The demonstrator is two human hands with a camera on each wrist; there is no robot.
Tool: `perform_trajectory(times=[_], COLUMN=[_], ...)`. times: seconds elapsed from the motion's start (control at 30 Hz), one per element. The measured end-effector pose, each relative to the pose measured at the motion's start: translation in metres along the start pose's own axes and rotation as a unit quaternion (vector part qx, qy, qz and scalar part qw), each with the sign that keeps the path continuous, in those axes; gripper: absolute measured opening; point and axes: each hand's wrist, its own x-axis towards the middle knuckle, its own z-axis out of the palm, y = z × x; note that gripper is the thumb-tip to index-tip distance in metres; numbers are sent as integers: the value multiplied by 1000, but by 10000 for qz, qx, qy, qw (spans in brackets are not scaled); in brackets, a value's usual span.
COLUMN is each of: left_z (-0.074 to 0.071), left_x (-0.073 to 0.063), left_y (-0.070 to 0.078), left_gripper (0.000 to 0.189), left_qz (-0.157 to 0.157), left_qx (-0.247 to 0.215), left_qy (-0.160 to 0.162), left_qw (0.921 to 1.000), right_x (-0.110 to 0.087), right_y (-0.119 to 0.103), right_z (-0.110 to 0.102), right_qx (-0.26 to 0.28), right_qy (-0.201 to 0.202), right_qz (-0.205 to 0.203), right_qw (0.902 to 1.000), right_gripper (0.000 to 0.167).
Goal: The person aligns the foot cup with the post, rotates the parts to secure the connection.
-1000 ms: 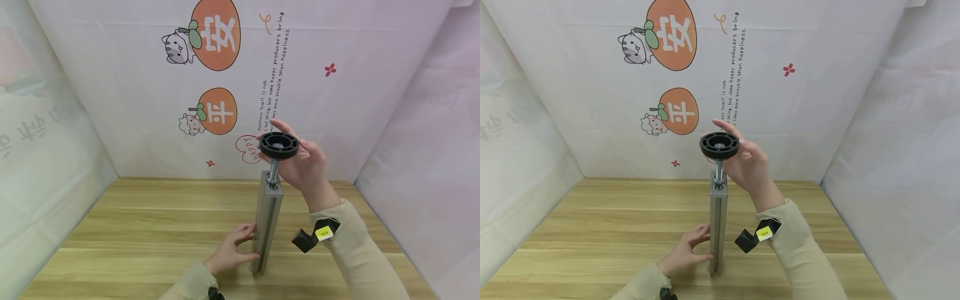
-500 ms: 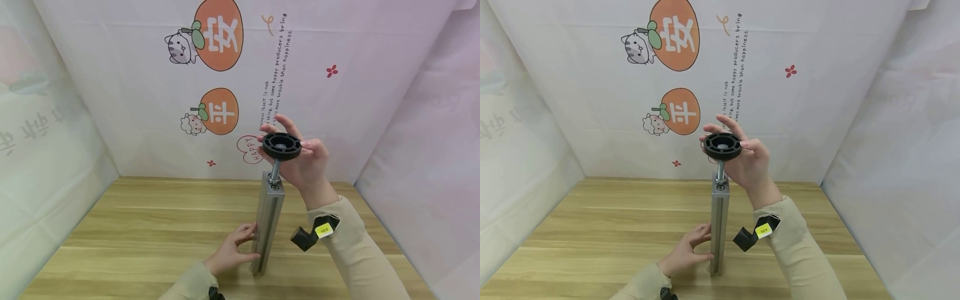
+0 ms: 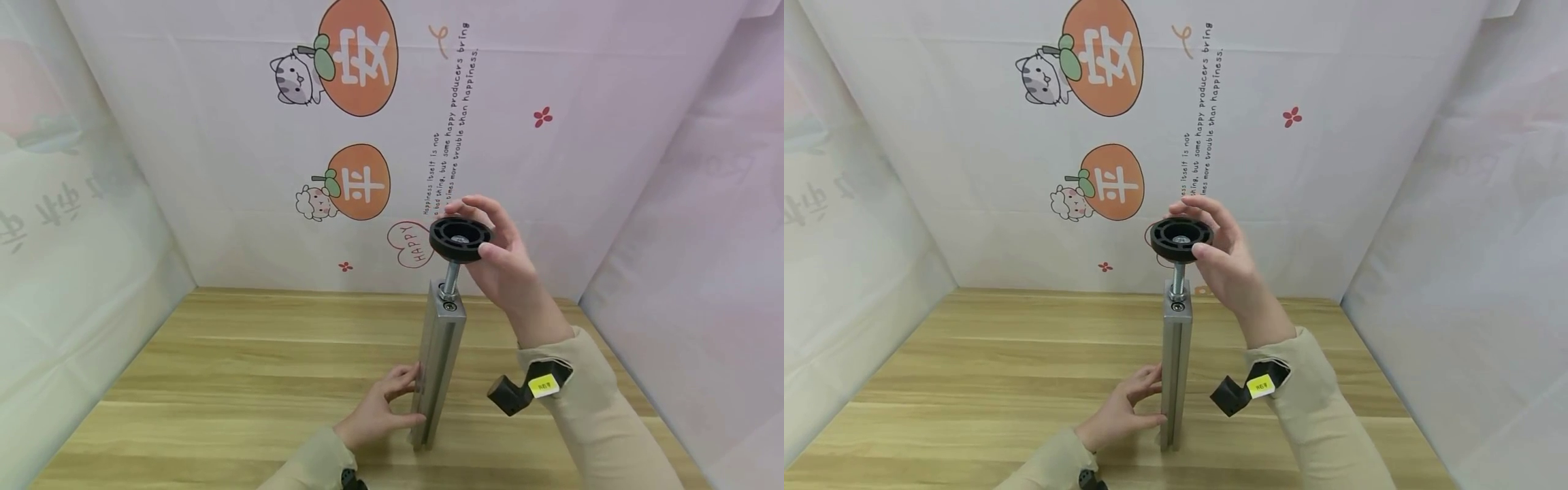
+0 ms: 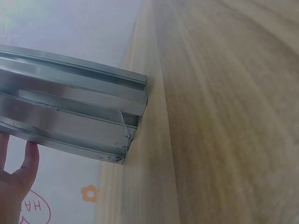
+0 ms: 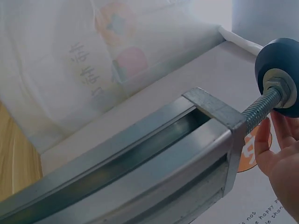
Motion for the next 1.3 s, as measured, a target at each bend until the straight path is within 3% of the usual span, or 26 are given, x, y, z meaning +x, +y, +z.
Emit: perform_trajectory(times=[0.1,0.17,0.27,0.37,0.47,0.67,0.8,0.87,0.93,1.0,1.03,1.1,1.2,1.23,1.3], left_z=[0,1,2,2,1,2,3,3,3,3,3,3,3,3,3], left_x=[-1,-2,-4,-4,-2,-3,-5,-5,-4,-4,-3,-3,-2,-2,-1], left_y=[0,0,-1,0,1,-2,-5,-5,-5,-5,-5,-5,-5,-5,-5], left_gripper=[78,77,77,76,77,79,79,79,79,79,79,79,80,80,80], left_qz=[-34,-62,-68,-136,-180,-58,51,57,78,127,155,200,218,221,259], left_qx=[15,34,41,8,-31,-48,-43,-57,-59,-39,-27,-5,-6,-6,12], left_qy=[29,30,2,-10,-2,24,40,45,44,34,30,33,53,61,71], left_qw=[10000,10000,10000,9999,9998,10000,10000,10000,9999,9999,9999,9998,9997,9997,9996], right_x=[-1,-2,-4,-3,-2,-1,-2,-2,-2,-2,-2,-2,-1,0,-1], right_y=[-4,-6,-9,-12,-14,-10,-7,-6,-5,-4,-3,-2,-1,-1,0], right_z=[4,8,15,23,30,40,44,44,43,42,40,35,26,21,14], right_qx=[-703,-1275,-1987,-2723,-3527,-5132,-5632,-5714,-5669,-5361,-5111,-4362,-2887,-2436,-1628], right_qy=[502,827,1214,1521,1827,2288,2287,2258,2244,2314,2366,2445,2222,2045,1649], right_qz=[17,50,117,142,75,-74,-490,-710,-905,-1023,-1054,-1051,-708,-508,-60], right_qw=[9963,9884,9724,9500,9177,8272,7925,7858,7874,8053,8195,8596,9286,9467,9728], right_gripper=[36,38,41,45,49,59,63,63,60,51,44,32,30,29,26])
